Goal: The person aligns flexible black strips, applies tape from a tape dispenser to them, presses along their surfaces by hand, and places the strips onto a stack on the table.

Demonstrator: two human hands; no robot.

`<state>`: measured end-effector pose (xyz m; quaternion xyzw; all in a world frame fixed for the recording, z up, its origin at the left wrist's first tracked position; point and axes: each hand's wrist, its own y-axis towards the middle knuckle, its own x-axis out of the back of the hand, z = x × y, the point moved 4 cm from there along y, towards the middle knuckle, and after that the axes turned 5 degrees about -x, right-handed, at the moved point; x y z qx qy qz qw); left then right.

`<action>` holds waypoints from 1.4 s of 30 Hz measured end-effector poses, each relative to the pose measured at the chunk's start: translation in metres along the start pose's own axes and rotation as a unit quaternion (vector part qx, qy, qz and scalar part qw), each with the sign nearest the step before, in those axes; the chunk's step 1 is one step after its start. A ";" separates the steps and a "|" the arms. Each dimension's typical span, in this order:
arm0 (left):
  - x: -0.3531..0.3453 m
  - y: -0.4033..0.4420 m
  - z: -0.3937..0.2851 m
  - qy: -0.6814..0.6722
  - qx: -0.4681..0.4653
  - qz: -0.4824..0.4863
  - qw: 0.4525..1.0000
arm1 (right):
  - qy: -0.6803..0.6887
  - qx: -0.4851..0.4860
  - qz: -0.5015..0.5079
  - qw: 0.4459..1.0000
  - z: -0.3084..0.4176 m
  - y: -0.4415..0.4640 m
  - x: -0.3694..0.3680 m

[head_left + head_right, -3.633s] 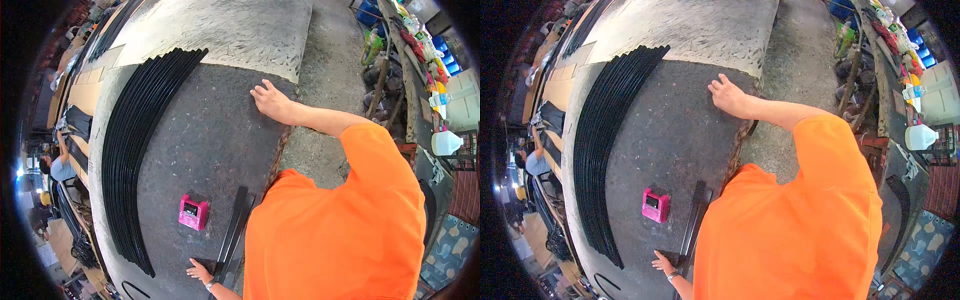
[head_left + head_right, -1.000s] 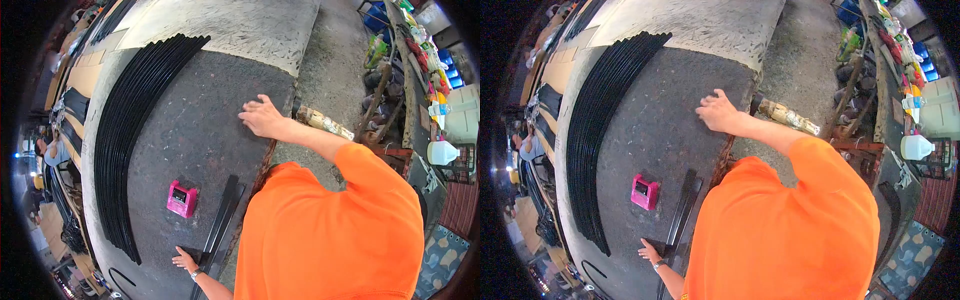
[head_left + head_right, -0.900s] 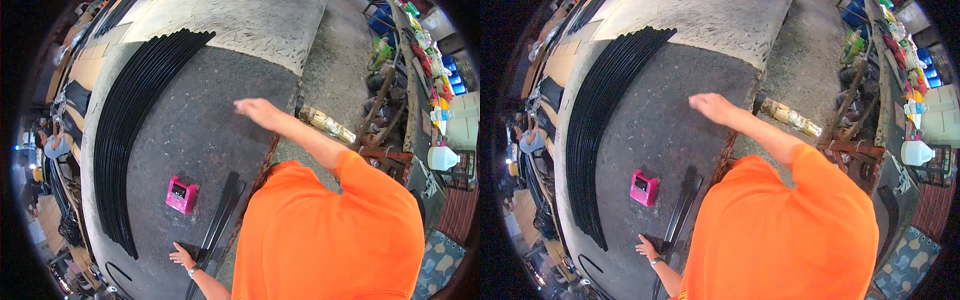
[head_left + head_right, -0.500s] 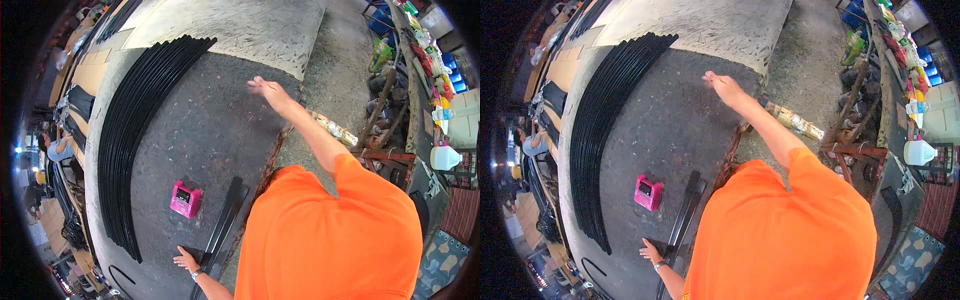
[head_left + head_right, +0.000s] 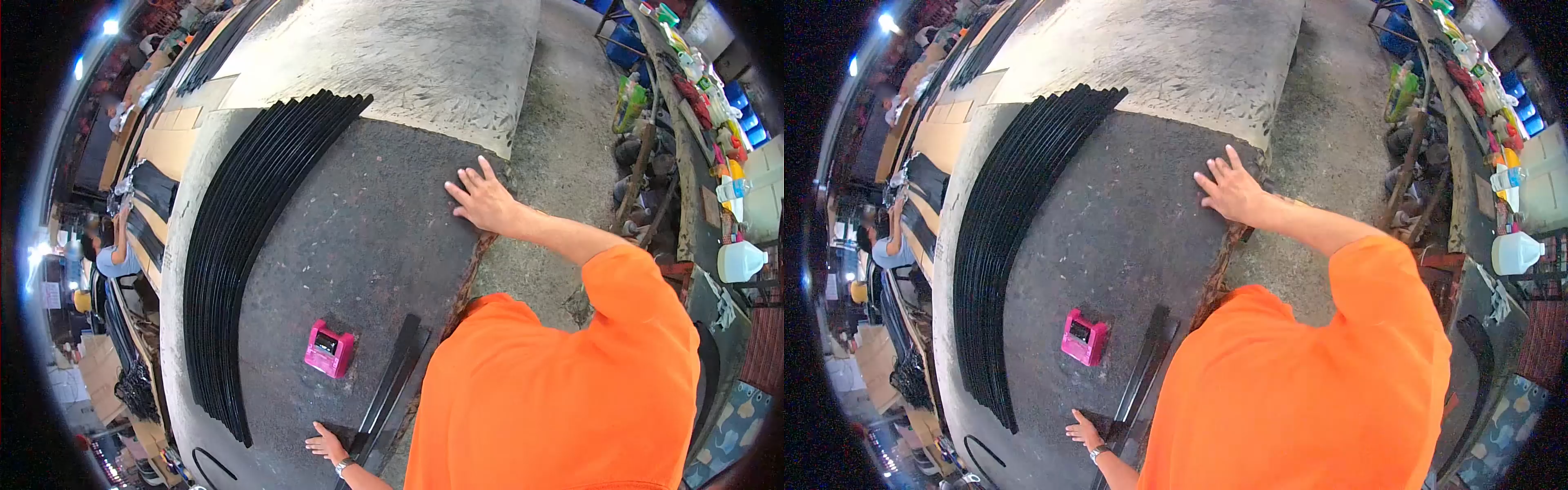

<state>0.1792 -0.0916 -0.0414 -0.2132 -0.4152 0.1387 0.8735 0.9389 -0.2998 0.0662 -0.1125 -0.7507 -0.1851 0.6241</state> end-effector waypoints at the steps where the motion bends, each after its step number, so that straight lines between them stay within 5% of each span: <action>1: 0.003 -0.003 -0.001 0.041 0.004 0.018 0.999 | 0.014 0.009 0.036 0.999 0.002 -0.005 0.006; 4: 0.008 -0.010 0.003 -0.219 0.080 0.032 0.972 | 0.094 0.020 0.160 0.983 0.002 0.003 0.038; 7: 0.005 -0.012 0.004 -0.300 0.097 0.019 0.949 | 0.150 -0.095 0.063 0.982 -0.020 0.023 0.038; 8: 0.006 -0.013 0.004 -0.311 0.102 0.021 0.945 | 0.117 -0.096 -0.060 0.987 -0.032 0.026 0.024; 13: 0.019 -0.008 -0.001 -0.062 0.011 -0.081 0.995 | -0.016 -0.090 0.077 0.993 -0.045 0.028 0.000; 14: 0.009 -0.001 0.002 -0.051 0.027 0.068 0.996 | -0.046 -0.056 0.079 0.994 -0.036 0.018 0.001; 15: 0.010 0.002 0.004 -0.054 0.024 0.049 0.997 | -0.076 -0.021 0.082 0.993 -0.031 0.008 0.002; 16: 0.007 0.002 0.006 -0.058 0.020 0.032 0.998 | -0.066 0.007 0.017 0.998 -0.028 0.001 0.009; 19: -0.011 0.007 0.007 -0.023 0.013 0.001 1.000 | 0.026 0.029 0.178 0.983 -0.017 -0.001 0.038; 20: -0.019 0.012 0.010 -0.006 0.014 -0.006 1.000 | 0.177 -0.023 0.144 0.973 -0.017 -0.002 0.037; 21: -0.020 0.012 0.009 -0.002 0.011 0.000 1.000 | 0.339 -0.097 0.160 0.922 -0.019 0.003 0.039; 23: -0.015 0.007 0.008 0.008 0.010 0.012 1.000 | 0.622 -0.237 0.179 0.724 -0.017 0.011 0.043; 24: -0.013 0.004 0.008 -0.044 0.024 0.017 0.999 | 0.713 -0.202 0.154 0.654 -0.015 0.012 0.047; 25: -0.012 0.002 0.008 -0.095 0.038 0.021 0.995 | 0.736 -0.214 0.148 0.625 -0.011 0.012 0.049; 27: -0.005 0.003 0.004 0.063 -0.009 0.024 0.998 | 0.779 -0.240 0.131 0.564 -0.003 0.009 0.056; 30: -0.001 0.001 0.003 0.024 -0.001 0.026 0.999 | 0.798 -0.214 0.126 0.549 0.002 0.008 0.072; 36: 0.002 -0.003 0.003 -0.011 -0.004 -0.006 1.000 | 0.794 -0.219 0.144 0.549 0.000 0.018 0.055; 39: 0.027 -0.009 -0.005 -0.034 0.026 0.062 0.997 | 0.774 -0.215 0.107 0.586 0.001 0.022 0.047; 41: 0.060 -0.036 -0.003 -0.365 0.142 -0.033 0.920 | 0.571 -0.206 0.076 0.791 -0.010 0.031 0.026; 42: 0.061 -0.037 -0.005 -0.369 0.142 -0.048 0.917 | 0.463 -0.217 0.055 0.858 -0.008 0.030 0.053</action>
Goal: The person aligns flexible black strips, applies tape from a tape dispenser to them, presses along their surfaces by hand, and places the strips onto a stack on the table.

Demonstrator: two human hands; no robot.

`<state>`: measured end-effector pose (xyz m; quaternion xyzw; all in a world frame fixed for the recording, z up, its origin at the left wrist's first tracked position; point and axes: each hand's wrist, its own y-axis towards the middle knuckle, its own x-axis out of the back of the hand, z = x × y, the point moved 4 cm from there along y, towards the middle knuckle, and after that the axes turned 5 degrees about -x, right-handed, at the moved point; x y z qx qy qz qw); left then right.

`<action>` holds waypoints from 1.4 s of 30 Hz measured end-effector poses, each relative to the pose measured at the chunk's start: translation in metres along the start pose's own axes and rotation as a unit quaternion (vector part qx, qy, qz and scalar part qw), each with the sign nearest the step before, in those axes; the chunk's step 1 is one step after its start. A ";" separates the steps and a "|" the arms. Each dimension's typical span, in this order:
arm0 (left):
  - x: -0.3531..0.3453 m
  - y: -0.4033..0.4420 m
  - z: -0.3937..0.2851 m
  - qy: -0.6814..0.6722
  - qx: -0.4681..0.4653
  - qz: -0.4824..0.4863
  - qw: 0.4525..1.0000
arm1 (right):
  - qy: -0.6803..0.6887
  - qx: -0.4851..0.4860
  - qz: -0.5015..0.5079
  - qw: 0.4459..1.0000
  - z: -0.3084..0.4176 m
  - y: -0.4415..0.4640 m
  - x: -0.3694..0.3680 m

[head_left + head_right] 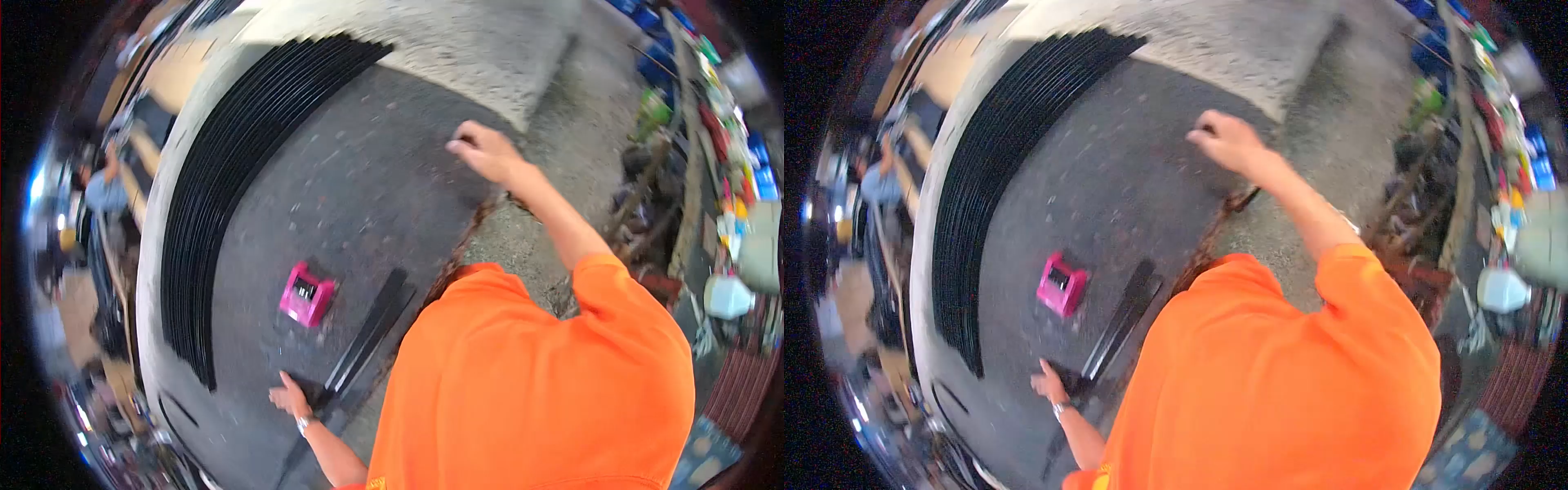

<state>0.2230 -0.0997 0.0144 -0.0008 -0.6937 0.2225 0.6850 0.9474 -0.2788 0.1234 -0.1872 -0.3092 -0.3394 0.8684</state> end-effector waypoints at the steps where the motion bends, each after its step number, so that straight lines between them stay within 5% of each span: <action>1: -0.003 0.005 0.004 -0.006 0.001 -0.016 1.000 | -0.134 0.071 -0.037 0.988 -0.010 0.011 -0.005; 3: -0.015 0.015 0.011 0.025 0.013 -0.036 0.999 | -0.311 0.104 -0.040 0.944 -0.024 0.025 -0.012; 7: -0.021 0.010 0.015 -0.019 0.058 -0.037 0.997 | -0.427 0.161 -0.052 0.888 -0.039 0.027 -0.026; 17: -0.025 0.005 0.010 -0.096 0.049 -0.032 0.994 | -0.403 0.300 -0.094 0.859 0.003 -0.001 -0.103; 22: -0.013 -0.003 0.001 0.025 0.052 -0.123 0.991 | -0.364 0.339 -0.030 0.867 0.030 -0.041 -0.126; 27: -0.010 -0.012 -0.003 -0.148 0.070 -0.015 0.986 | -0.258 0.374 0.122 0.883 0.043 -0.095 -0.156; 33: -0.008 -0.025 0.008 -0.196 -0.022 -0.081 0.977 | -0.257 0.414 0.185 0.853 0.093 -0.172 -0.195; 37: 0.000 -0.062 0.034 -0.270 -0.212 -0.102 0.934 | -0.320 0.385 0.176 0.848 0.094 -0.185 -0.204; 42: -0.001 -0.128 0.074 -0.250 -0.316 -0.123 0.907 | -0.377 0.343 0.185 0.840 0.099 -0.195 -0.199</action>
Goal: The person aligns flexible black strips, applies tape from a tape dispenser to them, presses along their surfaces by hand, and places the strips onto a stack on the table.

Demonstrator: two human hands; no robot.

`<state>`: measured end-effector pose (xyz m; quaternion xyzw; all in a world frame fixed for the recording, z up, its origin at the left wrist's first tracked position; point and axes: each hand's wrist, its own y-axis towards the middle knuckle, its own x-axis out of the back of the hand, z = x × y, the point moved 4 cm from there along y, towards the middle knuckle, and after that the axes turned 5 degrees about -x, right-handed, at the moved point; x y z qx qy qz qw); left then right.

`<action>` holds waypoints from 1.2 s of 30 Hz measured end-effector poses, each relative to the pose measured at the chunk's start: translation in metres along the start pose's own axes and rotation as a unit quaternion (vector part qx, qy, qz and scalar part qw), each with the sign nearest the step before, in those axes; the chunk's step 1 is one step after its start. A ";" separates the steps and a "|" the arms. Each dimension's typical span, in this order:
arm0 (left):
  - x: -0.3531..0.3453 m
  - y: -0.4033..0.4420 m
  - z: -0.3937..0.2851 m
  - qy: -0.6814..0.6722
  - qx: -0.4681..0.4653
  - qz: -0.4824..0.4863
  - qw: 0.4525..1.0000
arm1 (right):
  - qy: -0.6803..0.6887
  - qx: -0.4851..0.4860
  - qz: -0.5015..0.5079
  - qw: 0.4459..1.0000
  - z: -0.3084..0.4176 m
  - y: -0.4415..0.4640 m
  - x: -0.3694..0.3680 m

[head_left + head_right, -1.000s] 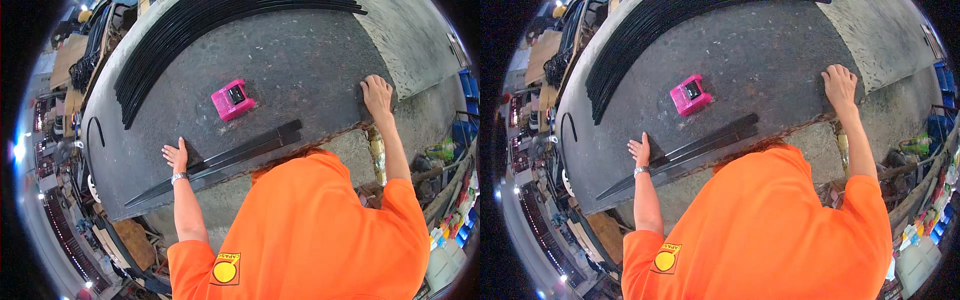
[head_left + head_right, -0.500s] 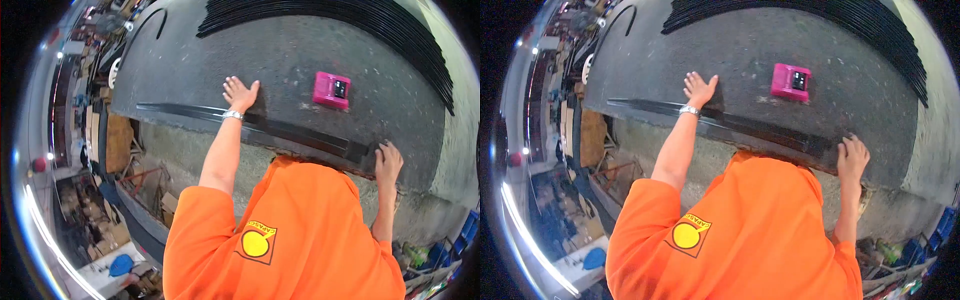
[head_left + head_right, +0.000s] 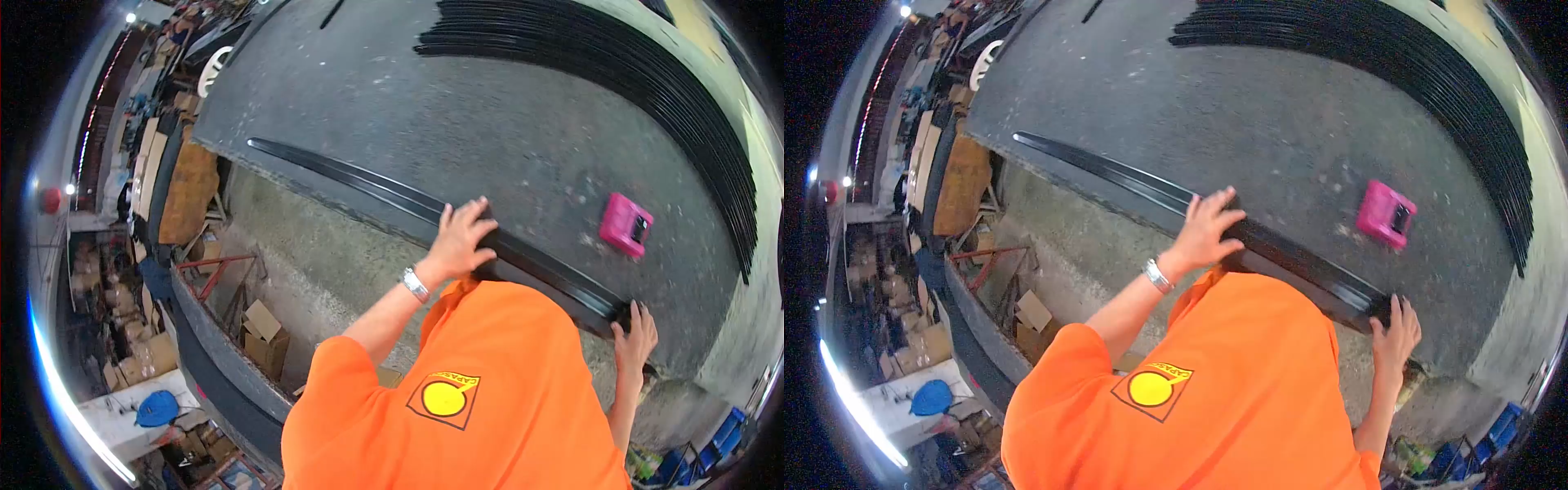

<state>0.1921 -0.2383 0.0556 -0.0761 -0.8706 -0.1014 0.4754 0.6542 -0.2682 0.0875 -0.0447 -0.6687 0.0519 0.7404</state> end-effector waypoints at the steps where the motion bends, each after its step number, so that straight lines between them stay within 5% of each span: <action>1: -0.003 -0.007 0.004 -0.009 -0.011 -0.007 1.000 | -0.018 -0.015 0.007 1.000 0.001 -0.003 -0.001; 13: 0.022 0.014 0.014 -0.072 -0.143 0.000 0.987 | -0.013 -0.053 -0.034 0.998 0.010 -0.013 -0.022; 24: 0.007 0.011 0.015 -0.088 -0.137 0.113 0.980 | -0.025 -0.116 0.027 0.993 0.033 -0.012 -0.010; 30: 0.010 0.037 0.021 -0.097 -0.167 0.101 0.976 | -0.097 -0.065 -0.073 0.990 0.045 -0.015 -0.005; 36: 0.020 0.075 0.002 -0.143 -0.213 0.139 0.957 | -0.023 -0.134 0.028 0.990 0.025 -0.024 -0.005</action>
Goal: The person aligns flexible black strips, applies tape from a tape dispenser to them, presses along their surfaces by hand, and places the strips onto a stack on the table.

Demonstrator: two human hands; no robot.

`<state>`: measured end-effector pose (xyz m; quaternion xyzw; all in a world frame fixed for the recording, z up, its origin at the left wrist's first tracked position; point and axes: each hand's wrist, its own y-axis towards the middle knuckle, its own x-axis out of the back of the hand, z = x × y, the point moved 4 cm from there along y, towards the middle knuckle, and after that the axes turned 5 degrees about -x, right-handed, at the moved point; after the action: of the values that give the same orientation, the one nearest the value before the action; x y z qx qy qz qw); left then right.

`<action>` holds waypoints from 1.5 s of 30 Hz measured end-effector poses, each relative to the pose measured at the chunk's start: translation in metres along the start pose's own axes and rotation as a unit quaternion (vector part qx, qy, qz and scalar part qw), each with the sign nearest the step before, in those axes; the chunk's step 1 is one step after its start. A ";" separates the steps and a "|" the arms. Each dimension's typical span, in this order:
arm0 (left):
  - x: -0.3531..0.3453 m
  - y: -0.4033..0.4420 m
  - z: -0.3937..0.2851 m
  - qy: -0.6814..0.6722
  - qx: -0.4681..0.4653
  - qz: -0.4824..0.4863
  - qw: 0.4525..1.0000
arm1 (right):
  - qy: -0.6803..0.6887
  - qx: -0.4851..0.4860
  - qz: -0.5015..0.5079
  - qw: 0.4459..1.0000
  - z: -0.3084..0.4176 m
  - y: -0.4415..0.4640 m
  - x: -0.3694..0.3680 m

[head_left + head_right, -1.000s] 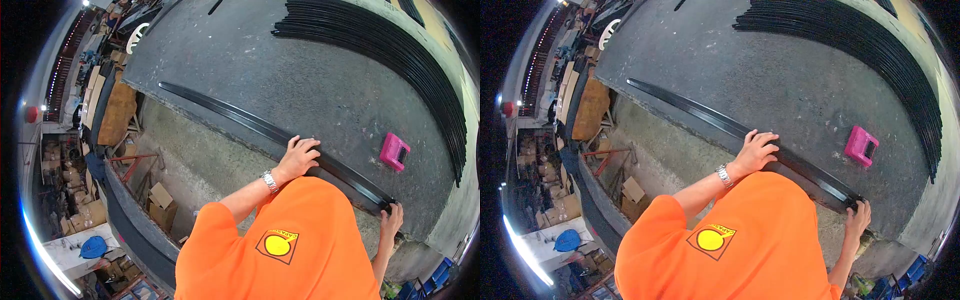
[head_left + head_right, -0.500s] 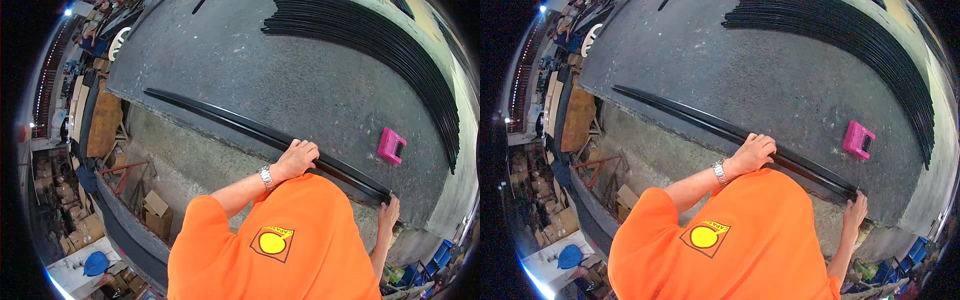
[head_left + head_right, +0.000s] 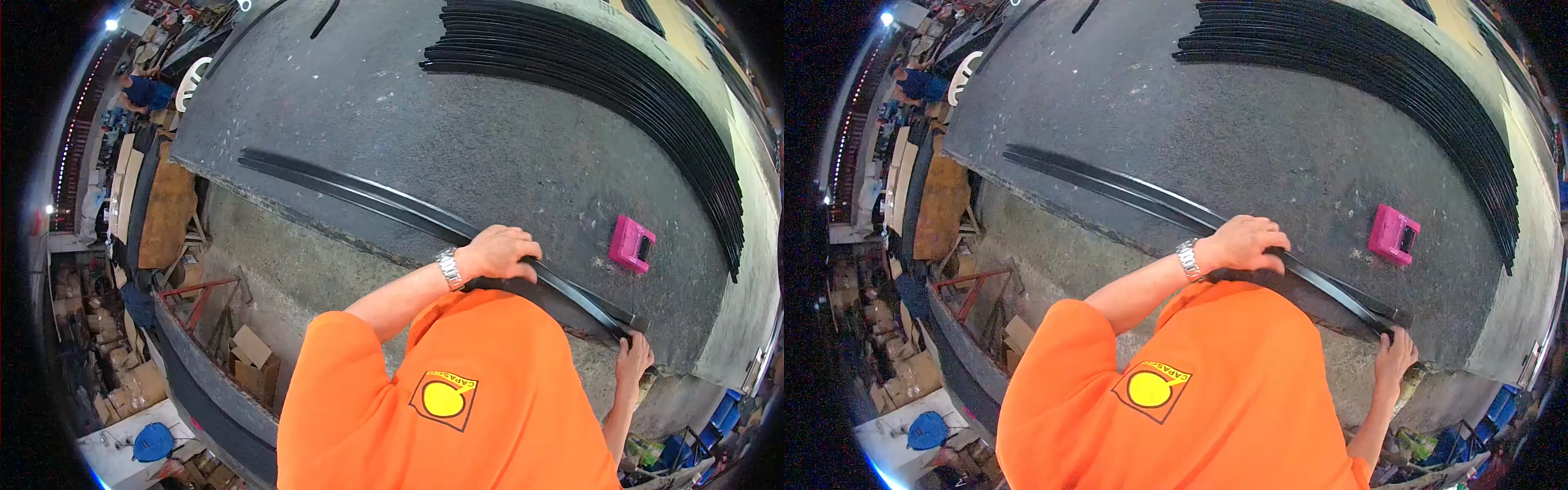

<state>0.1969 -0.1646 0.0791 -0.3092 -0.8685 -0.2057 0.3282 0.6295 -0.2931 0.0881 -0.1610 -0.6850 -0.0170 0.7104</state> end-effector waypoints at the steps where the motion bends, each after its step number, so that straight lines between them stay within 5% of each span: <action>1: -0.004 0.002 -0.001 -0.003 -0.011 0.013 1.000 | -0.012 -0.006 -0.006 1.000 -0.010 -0.002 -0.001; 10: -0.021 0.009 0.007 0.042 -0.039 -0.004 0.998 | -0.021 -0.030 -0.017 0.999 -0.010 -0.015 0.012; 18: 0.058 -0.047 0.061 0.162 0.072 -0.045 0.983 | 0.085 0.176 -0.092 0.976 0.102 0.013 0.007; 28: 0.019 0.027 -0.015 -0.021 -0.082 -0.099 0.992 | 0.178 0.338 -0.159 0.911 0.244 0.033 0.076; 38: 0.061 0.038 -0.029 -0.033 -0.040 -0.131 0.990 | 0.195 0.172 -0.261 0.930 0.167 0.044 0.116; 45: 0.061 0.046 -0.028 -0.028 -0.036 -0.100 0.994 | 0.367 0.118 -0.163 0.908 0.173 0.027 0.103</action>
<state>0.2043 -0.1225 0.1488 -0.2381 -0.8960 -0.2595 0.2705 0.4751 -0.2040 0.1852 0.0554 -0.3894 -0.1100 0.9128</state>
